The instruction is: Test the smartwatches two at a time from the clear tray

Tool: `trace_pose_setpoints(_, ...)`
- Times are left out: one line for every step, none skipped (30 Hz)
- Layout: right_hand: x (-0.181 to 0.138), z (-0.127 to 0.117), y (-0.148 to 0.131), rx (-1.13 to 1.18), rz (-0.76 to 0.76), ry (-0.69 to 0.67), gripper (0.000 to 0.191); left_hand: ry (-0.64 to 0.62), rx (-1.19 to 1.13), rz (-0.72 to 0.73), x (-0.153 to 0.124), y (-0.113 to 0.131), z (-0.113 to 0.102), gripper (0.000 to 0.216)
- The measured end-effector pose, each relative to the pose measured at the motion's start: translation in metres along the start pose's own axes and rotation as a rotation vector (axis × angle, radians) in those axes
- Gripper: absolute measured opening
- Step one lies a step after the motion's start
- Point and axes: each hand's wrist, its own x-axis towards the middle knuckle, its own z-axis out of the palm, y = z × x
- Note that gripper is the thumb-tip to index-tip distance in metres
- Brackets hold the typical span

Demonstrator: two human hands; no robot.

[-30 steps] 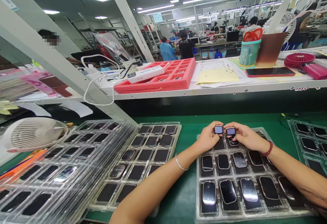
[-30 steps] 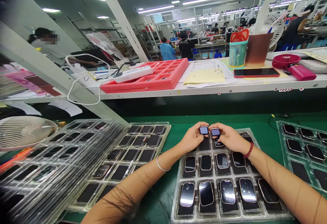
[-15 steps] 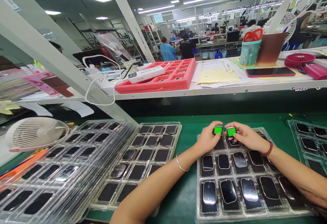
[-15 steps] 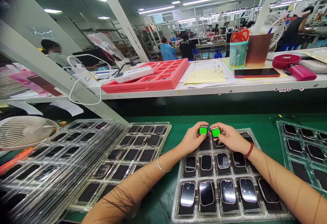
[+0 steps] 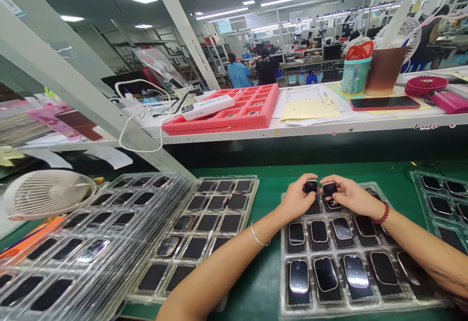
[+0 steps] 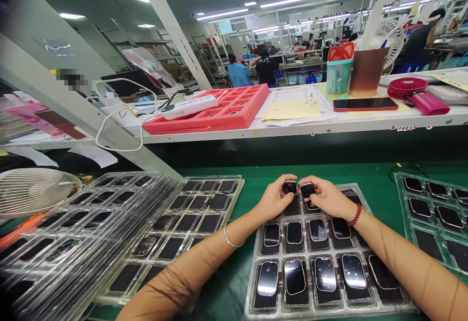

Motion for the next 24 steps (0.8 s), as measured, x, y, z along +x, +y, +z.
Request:
trace_pose_setpoints(0.0001, -0.0002, 0.0002, 0.003, -0.001, 0.0, 0.04, -0.003, -0.008, 0.002, 0.0, -0.0002, 0.0, 0.044)
trace_pose_setpoints(0.0003, -0.0004, 0.0005, 0.002, 0.003, 0.004, 0.039, -0.006, -0.013, 0.008, 0.0, -0.0007, -0.0002, 0.042)
trace_pose_setpoints(0.0005, -0.0007, 0.0008, -0.002, 0.009, 0.009, 0.037, -0.01, -0.011, 0.015, -0.0001, -0.0013, -0.0004, 0.039)
trace_pose_setpoints(0.0007, -0.0009, 0.0012, -0.008, 0.015, 0.014, 0.035, -0.014, -0.004, 0.021, -0.0002, -0.0019, -0.0006, 0.036)
trace_pose_setpoints(0.0008, -0.001, 0.0016, -0.013, 0.018, 0.018, 0.034, -0.017, 0.004, 0.027, -0.0003, -0.0026, -0.0009, 0.035)
trace_pose_setpoints(0.0009, -0.0011, 0.0019, -0.018, 0.017, 0.018, 0.034, -0.018, 0.01, 0.032, -0.0005, -0.0031, -0.0012, 0.034)
trace_pose_setpoints(0.001, -0.0011, 0.0021, -0.02, 0.015, 0.015, 0.034, -0.018, 0.011, 0.034, -0.0006, -0.0035, -0.0015, 0.033)
trace_pose_setpoints(0.001, -0.0011, 0.0022, -0.022, 0.014, 0.011, 0.034, -0.016, 0.006, 0.034, -0.0007, -0.0038, -0.0016, 0.032)
trace_pose_setpoints(0.001, -0.001, 0.0022, -0.026, 0.013, 0.007, 0.033, -0.018, -0.003, 0.033, -0.0008, -0.0039, -0.0017, 0.031)
trace_pose_setpoints(0.001, -0.001, 0.0022, -0.029, 0.012, 0.004, 0.033, -0.023, -0.013, 0.031, -0.0009, -0.0039, -0.0018, 0.029)
trace_pose_setpoints(0.0009, -0.001, 0.0021, -0.031, 0.013, 0.003, 0.032, -0.029, -0.024, 0.03, -0.0009, -0.004, -0.0018, 0.027)
trace_pose_setpoints(0.0009, -0.001, 0.0019, -0.031, 0.016, 0.002, 0.031, -0.034, -0.036, 0.029, -0.0009, -0.004, -0.0018, 0.025)
trace_pose_setpoints(0.0009, -0.0011, 0.0017, -0.032, 0.018, 0.002, 0.031, -0.04, -0.046, 0.029, -0.001, -0.0042, -0.0017, 0.024)
trace_pose_setpoints(0.0008, -0.0012, 0.0014, -0.032, 0.022, -0.001, 0.03, -0.044, -0.055, 0.029, -0.001, -0.0044, -0.0016, 0.022)
trace_pose_setpoints(0.0008, -0.0013, 0.0011, -0.034, 0.026, -0.005, 0.029, -0.049, -0.065, 0.03, -0.001, -0.0047, -0.0014, 0.021)
trace_pose_setpoints(0.0007, -0.0014, 0.0008, -0.039, 0.03, -0.01, 0.028, -0.053, -0.074, 0.029, -0.001, -0.0052, -0.0012, 0.02)
trace_pose_setpoints(0.0007, -0.0015, 0.0004, -0.043, 0.035, -0.013, 0.028, -0.057, -0.084, 0.029, -0.001, -0.0056, -0.001, 0.02)
trace_pose_setpoints(0.0006, -0.0017, 0.0001, -0.045, 0.039, -0.015, 0.027, -0.062, -0.094, 0.028, -0.001, -0.0061, -0.0008, 0.019)
trace_pose_setpoints(0.0005, -0.0018, -0.0003, -0.044, 0.045, -0.018, 0.026, -0.065, -0.106, 0.025, -0.0009, -0.0066, -0.0005, 0.019)
trace_pose_setpoints(0.0004, -0.0019, -0.0007, -0.04, 0.051, -0.02, 0.025, -0.067, -0.118, 0.022, -0.0009, -0.0069, -0.0002, 0.019)
trace_pose_setpoints(0.0003, -0.0021, -0.0012, -0.035, 0.056, -0.022, 0.025, -0.069, -0.132, 0.018, -0.0008, -0.0071, 0.0, 0.019)
trace_pose_setpoints(0.0001, -0.0022, -0.0018, -0.029, 0.061, -0.024, 0.026, -0.07, -0.144, 0.014, -0.0008, -0.0071, 0.0002, 0.02)
trace_pose_setpoints(0.0, -0.0023, -0.0024, -0.022, 0.066, -0.024, 0.026, -0.072, -0.155, 0.01, -0.0008, -0.0069, 0.0003, 0.021)
trace_pose_setpoints(-0.0002, -0.0024, -0.0032, -0.014, 0.069, -0.024, 0.026, -0.074, -0.163, 0.007, -0.0008, -0.0066, 0.0004, 0.022)
